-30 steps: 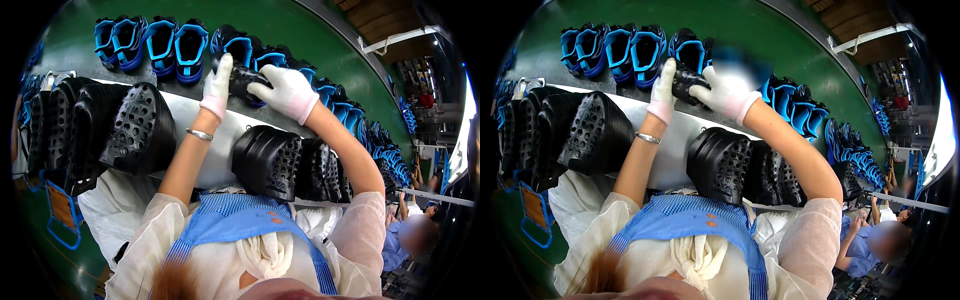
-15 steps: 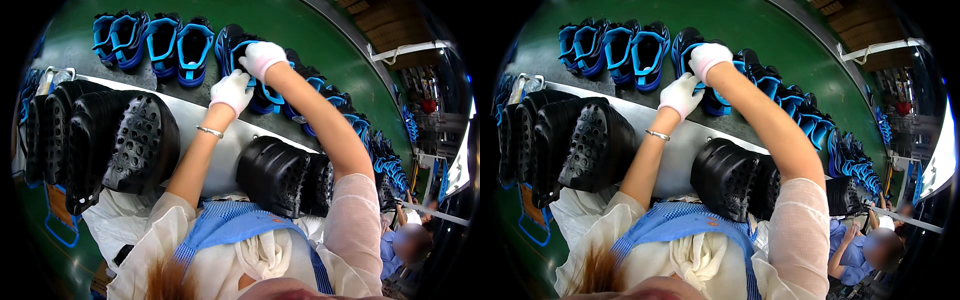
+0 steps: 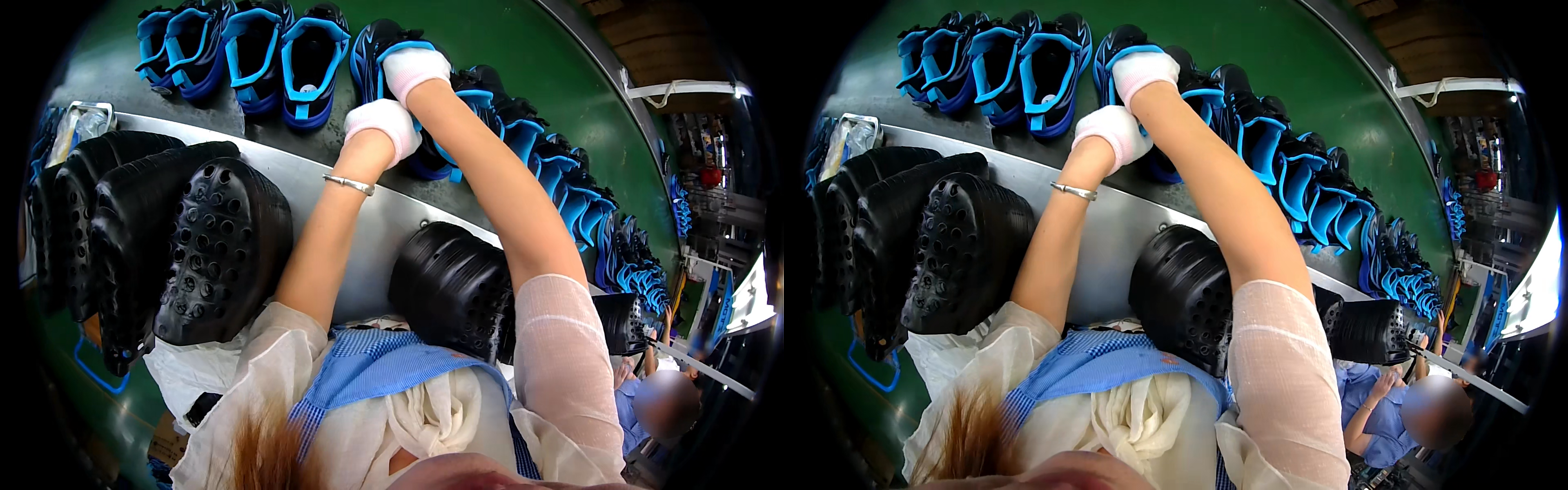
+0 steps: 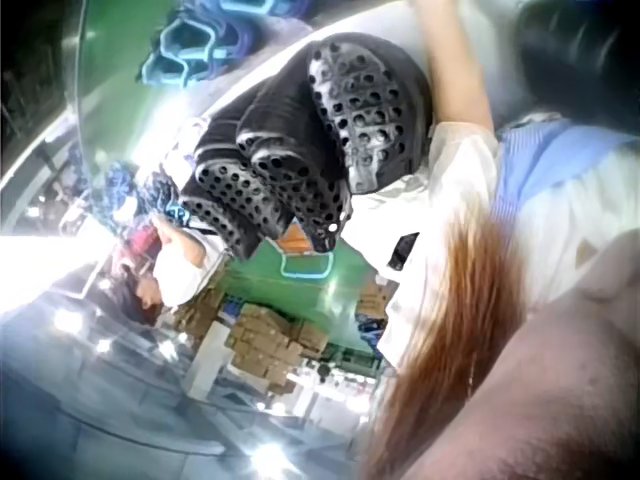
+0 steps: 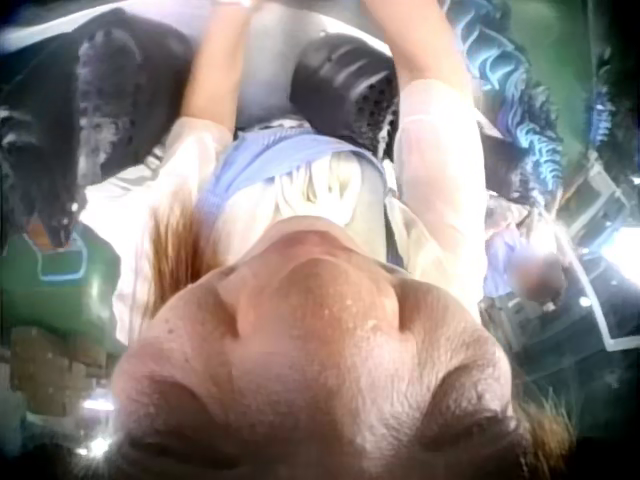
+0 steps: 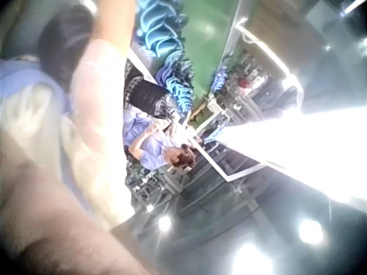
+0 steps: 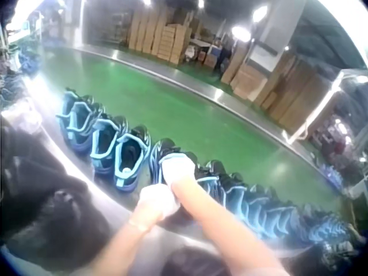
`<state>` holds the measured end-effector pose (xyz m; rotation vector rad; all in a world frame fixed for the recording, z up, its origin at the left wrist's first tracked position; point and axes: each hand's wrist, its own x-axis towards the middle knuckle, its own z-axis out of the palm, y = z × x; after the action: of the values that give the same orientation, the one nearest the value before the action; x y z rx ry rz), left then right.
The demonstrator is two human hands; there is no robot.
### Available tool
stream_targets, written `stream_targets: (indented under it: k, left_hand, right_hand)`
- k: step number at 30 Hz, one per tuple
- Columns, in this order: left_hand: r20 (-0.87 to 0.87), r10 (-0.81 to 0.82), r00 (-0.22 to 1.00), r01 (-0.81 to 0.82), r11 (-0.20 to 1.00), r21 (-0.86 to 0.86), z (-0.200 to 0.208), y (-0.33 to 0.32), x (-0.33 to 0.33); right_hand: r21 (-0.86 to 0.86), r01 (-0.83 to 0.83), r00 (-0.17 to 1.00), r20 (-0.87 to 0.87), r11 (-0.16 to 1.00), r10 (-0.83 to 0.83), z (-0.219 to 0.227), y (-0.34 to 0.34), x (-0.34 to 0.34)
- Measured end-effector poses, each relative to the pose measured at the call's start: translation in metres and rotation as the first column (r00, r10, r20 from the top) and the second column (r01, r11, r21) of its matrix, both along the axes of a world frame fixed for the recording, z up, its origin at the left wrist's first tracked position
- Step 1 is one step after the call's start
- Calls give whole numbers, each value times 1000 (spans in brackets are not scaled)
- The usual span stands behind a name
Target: The person picks up several black shoe components and blue shoes from a workbench, turning them over and checking different sides by hand while wearing gloves.
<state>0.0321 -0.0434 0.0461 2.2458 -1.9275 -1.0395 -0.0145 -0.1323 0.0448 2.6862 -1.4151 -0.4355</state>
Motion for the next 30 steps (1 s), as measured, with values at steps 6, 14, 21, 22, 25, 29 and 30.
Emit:
stream_targets:
  k: [6, 14, 21, 22, 25, 29, 30]
  left_hand:
    - [22, 30, 999, -30, 999, -15, 2, 3, 0]
    - [47, 52, 998, -52, 999, 9, 7, 2, -4]
    - [107, 21, 994, -17, 999, -36, 0, -9, 3]
    - [87, 22, 996, -16, 997, -75, -1, -8, 10]
    - [-75, 116, 990, -99, 975, 200, 41, -5, 20]
    - [-271, 205, 941, -175, 976, 130, 59, -7, 36]
    - [-328, 209, 921, -178, 977, 120, 57, -9, 40]
  right_hand:
    - [47, 1, 1000, 24, 999, -2, 7, -1, 3]
    - [57, -27, 997, -73, 998, 31, 23, 13, -7]
    - [92, 44, 999, 24, 995, -46, 21, -2, -14]
    - [153, -34, 984, 180, 988, 6, 29, 3, -21]
    - [152, -208, 861, 497, 966, 107, 68, 27, -62]
    - [-19, -243, 821, 529, 970, 216, 128, 71, -138]
    - [-2, -205, 832, 526, 979, 175, 143, 87, -156]
